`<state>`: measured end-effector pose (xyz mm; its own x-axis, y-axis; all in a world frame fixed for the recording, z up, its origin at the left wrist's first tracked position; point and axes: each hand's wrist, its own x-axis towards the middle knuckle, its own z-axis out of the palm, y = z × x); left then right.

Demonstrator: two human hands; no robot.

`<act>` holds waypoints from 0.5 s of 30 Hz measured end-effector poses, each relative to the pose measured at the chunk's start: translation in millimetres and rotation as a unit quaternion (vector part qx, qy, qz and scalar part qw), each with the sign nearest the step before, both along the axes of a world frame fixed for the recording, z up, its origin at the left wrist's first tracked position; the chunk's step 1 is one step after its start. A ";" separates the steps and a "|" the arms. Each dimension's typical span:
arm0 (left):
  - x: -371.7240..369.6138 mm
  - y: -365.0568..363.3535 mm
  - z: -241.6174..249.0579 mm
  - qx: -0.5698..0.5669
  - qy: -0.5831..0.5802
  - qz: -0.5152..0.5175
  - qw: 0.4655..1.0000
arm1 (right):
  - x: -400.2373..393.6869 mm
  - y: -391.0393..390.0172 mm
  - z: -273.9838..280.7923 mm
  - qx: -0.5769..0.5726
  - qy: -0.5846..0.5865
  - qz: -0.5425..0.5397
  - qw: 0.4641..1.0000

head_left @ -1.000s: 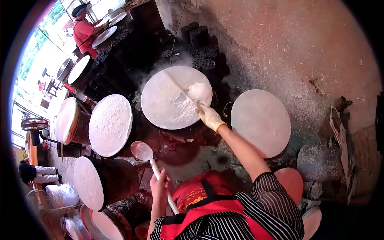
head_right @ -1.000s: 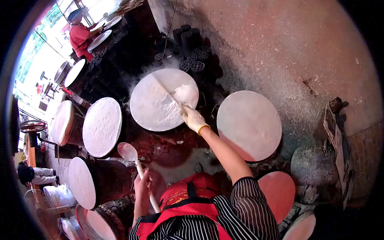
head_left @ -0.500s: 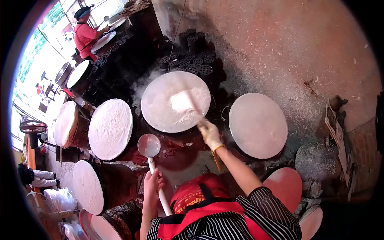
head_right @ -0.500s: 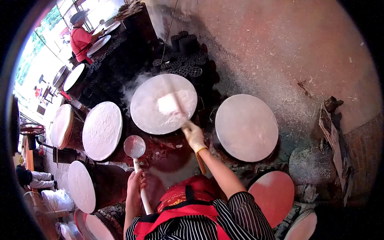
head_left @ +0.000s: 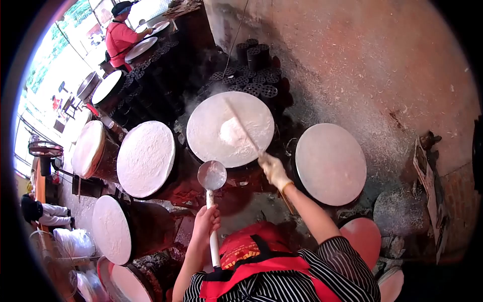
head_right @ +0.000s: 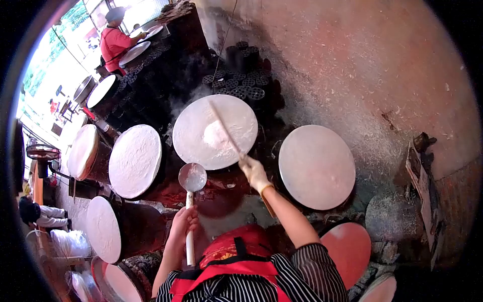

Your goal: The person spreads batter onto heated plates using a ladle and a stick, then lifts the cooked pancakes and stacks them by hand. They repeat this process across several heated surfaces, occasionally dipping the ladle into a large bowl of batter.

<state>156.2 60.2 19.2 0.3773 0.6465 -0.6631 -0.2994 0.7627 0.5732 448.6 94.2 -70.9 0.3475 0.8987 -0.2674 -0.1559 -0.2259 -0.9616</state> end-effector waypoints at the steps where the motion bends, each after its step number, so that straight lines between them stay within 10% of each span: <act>1: 1.4 9.5 -3.7 0.025 0.038 -0.010 0.999 | -3.9 -13.6 2.2 -0.019 0.015 0.036 0.999; 7: 28.9 102.9 -42.3 0.150 0.144 -0.040 0.977 | -19.7 -78.7 -24.3 0.092 -0.144 -0.043 0.984; 12: 91.9 126.6 -76.7 0.132 0.215 -0.042 0.967 | -84.5 -62.9 -44.4 -0.012 0.205 -0.063 0.977; 15: 78.8 143.0 -64.5 -0.177 -0.142 0.039 0.973 | -91.2 -58.3 -9.7 -0.087 0.277 0.005 0.957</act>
<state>235.0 203.1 -45.4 0.5368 0.4312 -0.7252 -0.4722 0.8659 0.1653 357.4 35.9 -80.6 0.1010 0.8262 -0.5542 -0.6277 -0.3793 -0.6798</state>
